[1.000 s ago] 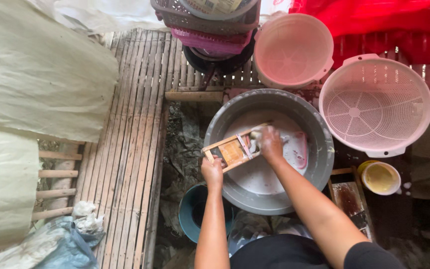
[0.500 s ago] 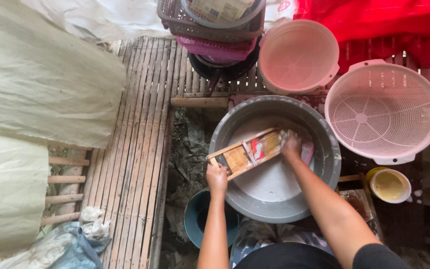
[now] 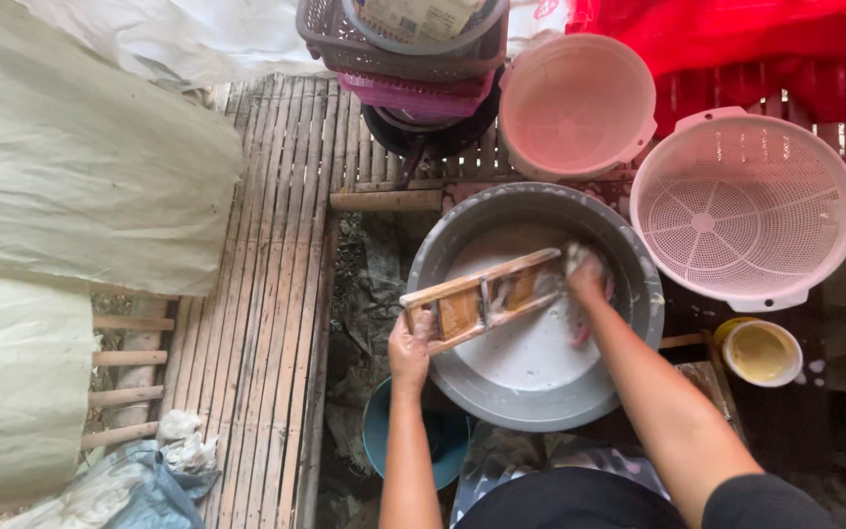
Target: The person washes a white plastic colander and a wooden grater in a metal basin filled with soapy water. They use a pink scrubbing sponge to clean the items and then rinse them with water from a pink bucket.
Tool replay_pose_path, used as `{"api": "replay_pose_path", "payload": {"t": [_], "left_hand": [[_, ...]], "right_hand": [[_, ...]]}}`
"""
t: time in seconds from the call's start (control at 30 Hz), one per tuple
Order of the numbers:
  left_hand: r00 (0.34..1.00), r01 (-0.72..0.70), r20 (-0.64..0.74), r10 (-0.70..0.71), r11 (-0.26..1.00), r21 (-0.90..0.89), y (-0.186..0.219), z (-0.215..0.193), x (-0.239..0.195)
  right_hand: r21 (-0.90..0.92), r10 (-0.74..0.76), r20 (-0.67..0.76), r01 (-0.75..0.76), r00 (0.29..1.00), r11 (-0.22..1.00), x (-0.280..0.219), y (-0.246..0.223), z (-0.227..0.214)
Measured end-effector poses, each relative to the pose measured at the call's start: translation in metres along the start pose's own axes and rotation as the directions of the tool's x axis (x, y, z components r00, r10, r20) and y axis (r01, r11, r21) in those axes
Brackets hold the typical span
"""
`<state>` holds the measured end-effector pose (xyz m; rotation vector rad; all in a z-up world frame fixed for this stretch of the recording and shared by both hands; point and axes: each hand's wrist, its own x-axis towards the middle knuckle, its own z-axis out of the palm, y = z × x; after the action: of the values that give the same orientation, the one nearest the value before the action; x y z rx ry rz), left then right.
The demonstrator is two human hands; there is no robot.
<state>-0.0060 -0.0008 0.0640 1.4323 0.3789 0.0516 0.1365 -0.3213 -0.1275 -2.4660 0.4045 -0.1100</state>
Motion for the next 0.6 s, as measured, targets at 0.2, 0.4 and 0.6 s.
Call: {"api": "replay_pose_path", "payload": {"t": [0.2, 0.4, 0.6], "left_hand": [[0.651, -0.691, 0.503, 0.569, 0.169, 0.703, 0.034, 0.003, 0.007], [0.877, -0.470, 0.188, 0.442, 0.709, 0.525, 0.048, 0.016, -0.006], [0.931, 0.256, -0.113, -0.348, 0.841, -0.476, 0.019, -0.019, 0.002]], "right_hand": [[0.385, -0.401, -0.191, 0.444, 0.896, 0.810, -0.039, -0.084, -0.034], [0.178, -0.456, -0.120, 0.471, 0.882, 0.864, -0.078, -0.101, -0.069], [-0.098, -0.126, 0.330, 0.167, 0.936, 0.981, -0.052, -0.003, -0.030]]}}
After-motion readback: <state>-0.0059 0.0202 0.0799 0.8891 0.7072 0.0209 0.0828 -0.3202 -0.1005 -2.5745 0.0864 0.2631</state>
